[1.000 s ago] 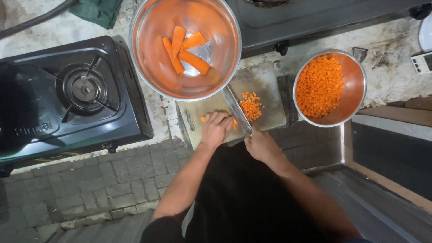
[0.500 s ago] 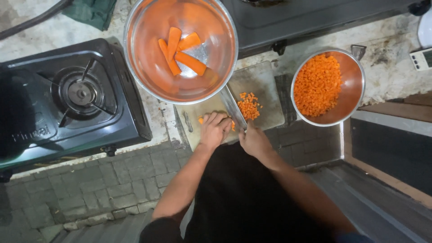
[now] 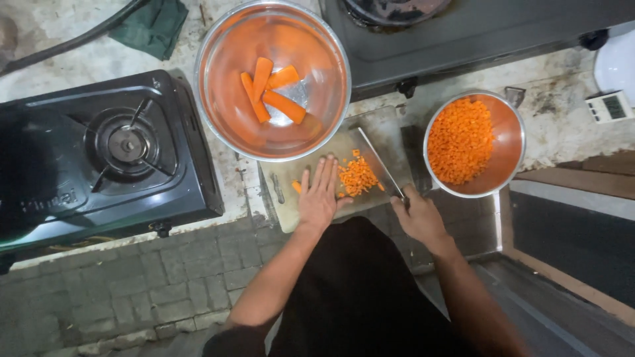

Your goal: Chopping and mincing carrots on a cutting board using a large knife.

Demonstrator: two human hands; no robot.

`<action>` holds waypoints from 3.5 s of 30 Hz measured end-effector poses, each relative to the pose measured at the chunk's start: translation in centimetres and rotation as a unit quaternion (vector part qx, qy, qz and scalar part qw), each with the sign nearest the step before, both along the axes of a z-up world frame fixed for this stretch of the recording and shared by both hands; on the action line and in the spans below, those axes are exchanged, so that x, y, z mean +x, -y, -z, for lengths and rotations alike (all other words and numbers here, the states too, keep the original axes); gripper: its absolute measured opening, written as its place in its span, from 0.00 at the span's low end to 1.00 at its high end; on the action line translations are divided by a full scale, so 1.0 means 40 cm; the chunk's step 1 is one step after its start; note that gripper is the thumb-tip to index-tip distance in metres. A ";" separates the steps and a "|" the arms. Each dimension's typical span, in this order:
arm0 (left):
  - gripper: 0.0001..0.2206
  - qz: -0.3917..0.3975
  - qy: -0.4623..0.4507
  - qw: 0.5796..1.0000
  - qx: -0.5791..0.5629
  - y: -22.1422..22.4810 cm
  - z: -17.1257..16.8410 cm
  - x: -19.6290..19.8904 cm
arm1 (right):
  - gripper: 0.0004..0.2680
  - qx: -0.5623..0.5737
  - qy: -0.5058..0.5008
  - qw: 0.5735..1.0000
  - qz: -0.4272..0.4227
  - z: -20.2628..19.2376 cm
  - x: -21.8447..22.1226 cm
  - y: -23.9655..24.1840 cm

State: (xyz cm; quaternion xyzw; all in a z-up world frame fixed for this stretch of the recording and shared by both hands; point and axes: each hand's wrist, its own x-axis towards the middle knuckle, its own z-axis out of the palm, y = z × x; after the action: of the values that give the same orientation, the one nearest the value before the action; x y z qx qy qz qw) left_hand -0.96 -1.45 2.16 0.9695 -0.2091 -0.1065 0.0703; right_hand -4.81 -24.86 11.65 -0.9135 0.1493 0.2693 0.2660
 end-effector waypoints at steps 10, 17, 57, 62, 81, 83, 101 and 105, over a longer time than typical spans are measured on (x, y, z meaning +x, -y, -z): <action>0.51 0.024 -0.101 0.993 0.048 0.064 -0.065 0.122 | 0.09 0.215 0.065 0.954 0.200 0.130 -0.040 0.072; 0.59 -0.100 -0.154 0.980 -0.071 0.147 -0.054 0.018 | 0.10 0.249 0.034 0.932 0.262 0.094 -0.017 0.071; 0.19 -0.223 0.164 0.773 -0.571 0.226 -0.007 0.056 | 0.20 0.319 0.058 0.924 0.204 0.154 -0.067 -0.170; 0.19 -0.153 0.123 0.736 -0.647 0.326 -0.136 0.082 | 0.20 0.300 0.107 0.900 0.297 0.029 -0.080 -0.139; 0.13 -0.015 -0.024 0.793 -0.608 0.806 -0.024 0.281 | 0.18 0.242 0.208 0.830 0.458 -0.282 -0.291 0.013; 0.18 -0.081 -0.081 0.799 -0.590 0.794 -0.049 0.311 | 0.19 0.237 0.244 0.836 0.430 -0.336 -0.280 0.040; 0.08 0.079 0.003 0.864 -0.496 0.637 -0.198 0.326 | 0.10 -0.154 -0.011 0.974 0.165 -0.329 -0.144 0.365; 0.20 0.280 0.138 0.861 -0.401 0.664 -0.222 0.182 | 0.08 -0.177 -0.009 0.982 0.066 -0.311 -0.114 0.431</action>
State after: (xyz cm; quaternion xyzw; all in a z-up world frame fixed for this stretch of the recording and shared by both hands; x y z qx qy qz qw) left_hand 6.32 -28.00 11.05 0.7628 -0.5039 0.1063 0.3910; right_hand -9.38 -42.09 24.08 -0.9317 0.2572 0.2289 0.1157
